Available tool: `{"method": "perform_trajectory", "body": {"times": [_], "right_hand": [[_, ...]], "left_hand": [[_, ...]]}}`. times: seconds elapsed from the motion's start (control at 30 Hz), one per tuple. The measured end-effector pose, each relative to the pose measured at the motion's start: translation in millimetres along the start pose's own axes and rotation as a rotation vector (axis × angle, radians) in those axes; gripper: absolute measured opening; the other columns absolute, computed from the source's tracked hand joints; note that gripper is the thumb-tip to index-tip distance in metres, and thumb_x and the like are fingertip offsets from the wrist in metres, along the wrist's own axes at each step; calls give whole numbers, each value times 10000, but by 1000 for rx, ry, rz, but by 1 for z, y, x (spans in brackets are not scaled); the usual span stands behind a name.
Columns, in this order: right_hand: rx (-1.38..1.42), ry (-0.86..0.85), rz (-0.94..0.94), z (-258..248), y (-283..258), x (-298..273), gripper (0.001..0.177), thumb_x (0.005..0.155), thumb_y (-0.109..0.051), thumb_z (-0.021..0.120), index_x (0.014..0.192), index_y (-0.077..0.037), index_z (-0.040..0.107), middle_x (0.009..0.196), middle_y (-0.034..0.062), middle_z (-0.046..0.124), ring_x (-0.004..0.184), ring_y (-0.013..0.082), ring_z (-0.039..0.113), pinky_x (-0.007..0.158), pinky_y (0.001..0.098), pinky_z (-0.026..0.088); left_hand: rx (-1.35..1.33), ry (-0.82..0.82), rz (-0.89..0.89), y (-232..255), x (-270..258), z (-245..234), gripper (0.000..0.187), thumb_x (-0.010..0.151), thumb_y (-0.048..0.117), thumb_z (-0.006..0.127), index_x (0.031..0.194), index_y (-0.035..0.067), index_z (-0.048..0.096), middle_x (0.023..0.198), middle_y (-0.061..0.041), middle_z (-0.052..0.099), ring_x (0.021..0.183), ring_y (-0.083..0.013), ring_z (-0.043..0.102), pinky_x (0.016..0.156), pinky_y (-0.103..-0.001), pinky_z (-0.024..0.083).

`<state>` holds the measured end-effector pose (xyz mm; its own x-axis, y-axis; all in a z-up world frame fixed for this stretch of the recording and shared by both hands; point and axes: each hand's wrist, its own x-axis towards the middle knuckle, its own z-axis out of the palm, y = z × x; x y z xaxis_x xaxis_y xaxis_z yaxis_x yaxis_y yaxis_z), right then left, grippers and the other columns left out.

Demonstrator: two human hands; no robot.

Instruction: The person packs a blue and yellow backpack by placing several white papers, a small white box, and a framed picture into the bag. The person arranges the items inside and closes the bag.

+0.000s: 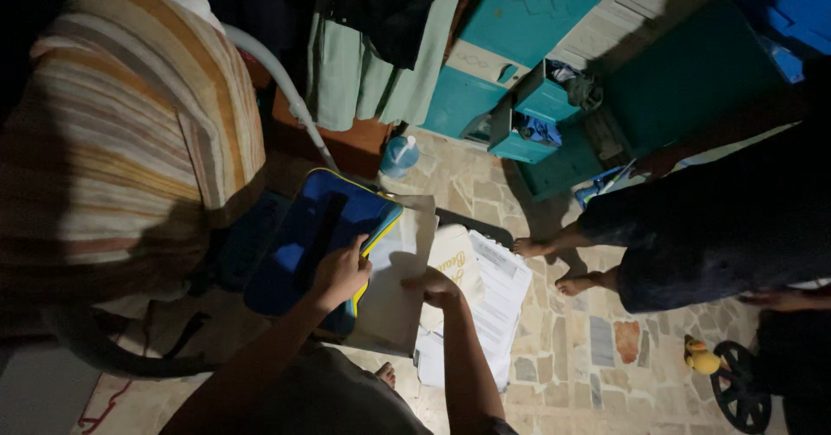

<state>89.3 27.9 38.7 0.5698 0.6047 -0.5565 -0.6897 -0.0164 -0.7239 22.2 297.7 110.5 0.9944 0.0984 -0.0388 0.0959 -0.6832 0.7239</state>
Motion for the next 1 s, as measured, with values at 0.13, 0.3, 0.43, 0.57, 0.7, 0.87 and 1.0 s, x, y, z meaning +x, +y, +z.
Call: {"method": "perform_trajectory", "body": {"times": [0.13, 0.3, 0.43, 0.57, 0.7, 0.87, 1.0], "right_hand": [[-29, -4, -71, -2, 6, 21, 395, 950, -48, 639, 1323, 84, 636, 1201, 119, 735, 1089, 246, 664, 950, 381, 541], [-322, 107, -122, 6, 15, 42, 359, 937, -55, 541, 1248, 29, 700, 1227, 112, 730, 1108, 205, 659, 960, 358, 515], [-175, 88, -121, 5, 15, 51, 305, 933, -55, 603, 1190, 64, 717, 1205, 164, 731, 1109, 250, 670, 990, 378, 520], [-123, -73, -290, 3, 19, 55, 291, 924, -91, 640, 1131, 91, 732, 1204, 199, 745, 1145, 278, 690, 1047, 372, 522], [-204, 37, -288, 13, 29, 33, 323, 921, -119, 663, 1203, 27, 723, 1213, 152, 704, 1148, 237, 647, 1049, 340, 476], [-21, 64, -84, 31, 47, 26, 371, 939, -123, 672, 1272, 41, 670, 1249, 149, 685, 1171, 237, 625, 1030, 354, 487], [-13, 90, -69, 27, 50, 24, 417, 954, -126, 680, 1328, 52, 629, 1278, 146, 670, 1189, 237, 607, 1015, 365, 496]], "left_hand": [[-47, 102, -6, 3, 1, -4, 503, 856, 235, 654, 1348, 167, 578, 843, -188, 731, 785, -405, 702, 718, -525, 547], [-146, 250, 90, 20, -4, -18, 465, 857, 213, 649, 1318, 184, 600, 862, -180, 735, 789, -403, 695, 713, -515, 542], [-102, 203, -4, 19, -2, -23, 475, 883, 254, 646, 1352, 217, 583, 854, -179, 738, 816, -405, 699, 743, -522, 540], [34, -118, -131, -4, 5, -6, 711, 823, 276, 634, 1488, 146, 418, 930, -191, 743, 831, -418, 724, 766, -518, 574], [136, -15, -131, -9, -3, 31, 676, 844, 308, 596, 1480, 133, 448, 934, -216, 744, 796, -448, 720, 753, -567, 569], [136, -22, -54, -20, -2, 58, 678, 852, 304, 591, 1474, 75, 446, 841, -250, 735, 730, -450, 720, 691, -565, 577], [128, 50, -9, -21, -4, 60, 631, 866, 282, 588, 1461, 106, 472, 844, -218, 733, 732, -437, 710, 673, -551, 575]]}}
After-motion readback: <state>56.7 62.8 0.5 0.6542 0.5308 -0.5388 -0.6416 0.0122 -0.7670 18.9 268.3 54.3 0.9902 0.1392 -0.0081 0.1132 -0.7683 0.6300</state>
